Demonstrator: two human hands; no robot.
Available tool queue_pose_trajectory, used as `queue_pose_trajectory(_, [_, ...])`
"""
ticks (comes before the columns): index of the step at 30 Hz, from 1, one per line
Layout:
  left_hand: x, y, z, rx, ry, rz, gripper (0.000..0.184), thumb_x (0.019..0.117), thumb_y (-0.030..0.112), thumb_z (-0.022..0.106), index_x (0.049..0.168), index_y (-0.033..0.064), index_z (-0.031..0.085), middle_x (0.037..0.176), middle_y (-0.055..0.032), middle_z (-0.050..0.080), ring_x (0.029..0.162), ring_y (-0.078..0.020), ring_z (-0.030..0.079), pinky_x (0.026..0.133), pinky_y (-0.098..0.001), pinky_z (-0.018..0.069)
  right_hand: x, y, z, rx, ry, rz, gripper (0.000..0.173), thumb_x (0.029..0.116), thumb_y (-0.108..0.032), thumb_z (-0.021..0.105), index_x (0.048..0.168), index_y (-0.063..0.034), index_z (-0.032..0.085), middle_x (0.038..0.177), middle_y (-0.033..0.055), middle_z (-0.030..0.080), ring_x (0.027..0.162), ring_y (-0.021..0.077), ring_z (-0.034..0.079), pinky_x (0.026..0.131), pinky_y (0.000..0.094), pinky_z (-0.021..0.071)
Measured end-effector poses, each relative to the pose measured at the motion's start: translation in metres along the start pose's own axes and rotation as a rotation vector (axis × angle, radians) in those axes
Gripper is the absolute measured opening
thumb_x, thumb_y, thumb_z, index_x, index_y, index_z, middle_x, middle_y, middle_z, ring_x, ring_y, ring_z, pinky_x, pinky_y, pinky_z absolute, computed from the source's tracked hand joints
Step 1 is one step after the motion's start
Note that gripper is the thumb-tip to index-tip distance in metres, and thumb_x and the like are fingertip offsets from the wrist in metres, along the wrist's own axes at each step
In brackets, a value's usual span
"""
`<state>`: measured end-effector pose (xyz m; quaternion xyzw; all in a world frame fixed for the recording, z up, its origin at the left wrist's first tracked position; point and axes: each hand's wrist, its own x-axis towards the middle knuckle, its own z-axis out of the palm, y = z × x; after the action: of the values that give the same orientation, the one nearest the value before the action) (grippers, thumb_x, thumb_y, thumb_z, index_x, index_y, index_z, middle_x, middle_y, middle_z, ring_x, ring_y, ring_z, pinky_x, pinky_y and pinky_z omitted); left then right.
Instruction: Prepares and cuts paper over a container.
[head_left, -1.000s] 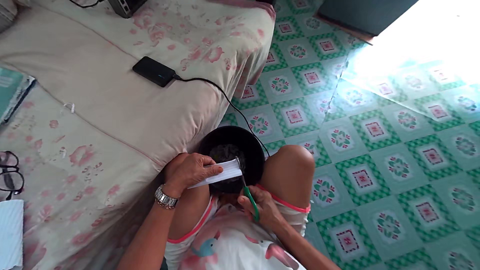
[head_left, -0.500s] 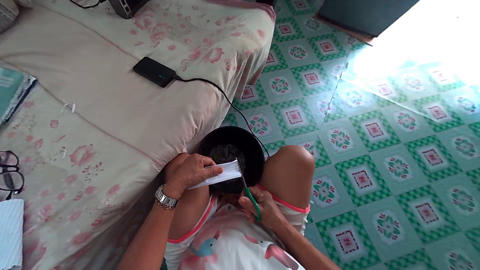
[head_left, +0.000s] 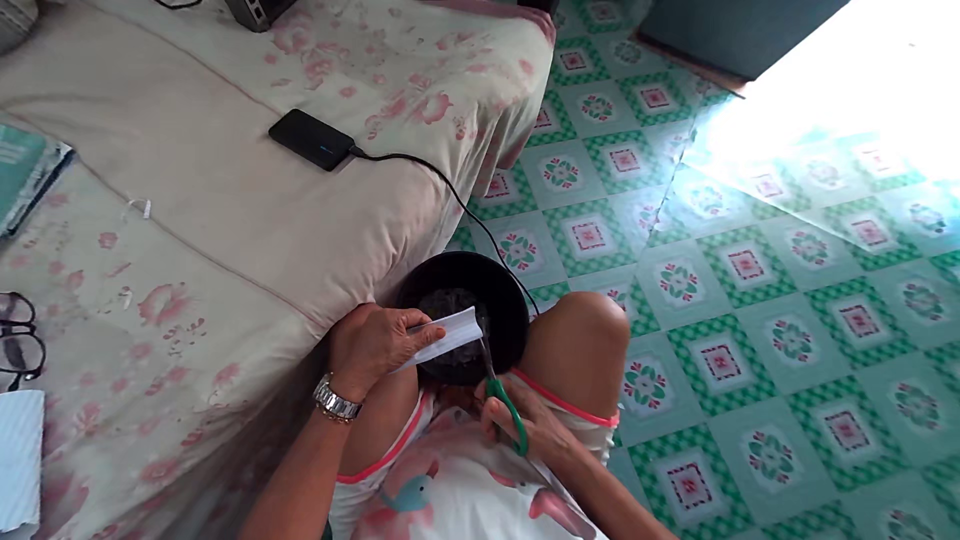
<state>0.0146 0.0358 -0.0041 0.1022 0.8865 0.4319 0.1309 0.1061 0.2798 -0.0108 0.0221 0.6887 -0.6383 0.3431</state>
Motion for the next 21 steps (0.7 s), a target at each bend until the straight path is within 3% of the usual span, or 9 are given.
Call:
queue_pose_trajectory(14, [-0.002,-0.004,0.002,-0.012,-0.002,0.052,0.029,0.0912,0.034,0.074,0.084,0.0061,0.076,0.065,0.0039,0.063,0.059,0.0020,0.051,0.061,-0.0226,0.0425,0.002,-0.004,-0.001,0.003,-0.004,0.020,0.044,0.0970,-0.042,0.058,0.114,-0.0017,0.057,0.077,-0.0077,0.063,0.068,0.0010,0.064,0.066,0.0199,0.0554])
queue_pose_trajectory(21, [-0.002,0.007,-0.008,-0.008,-0.153,-0.011,0.037,0.0996,0.036,0.064,0.101,0.0002,0.075,0.084,-0.0112,0.071,0.076,-0.0156,0.063,0.075,-0.0383,0.0490,0.005,0.001,0.001,-0.016,0.019,-0.011,0.054,0.0941,-0.050,0.060,0.118,-0.0006,0.057,0.081,-0.0067,0.066,0.071,0.0023,0.065,0.066,0.0217,0.0559])
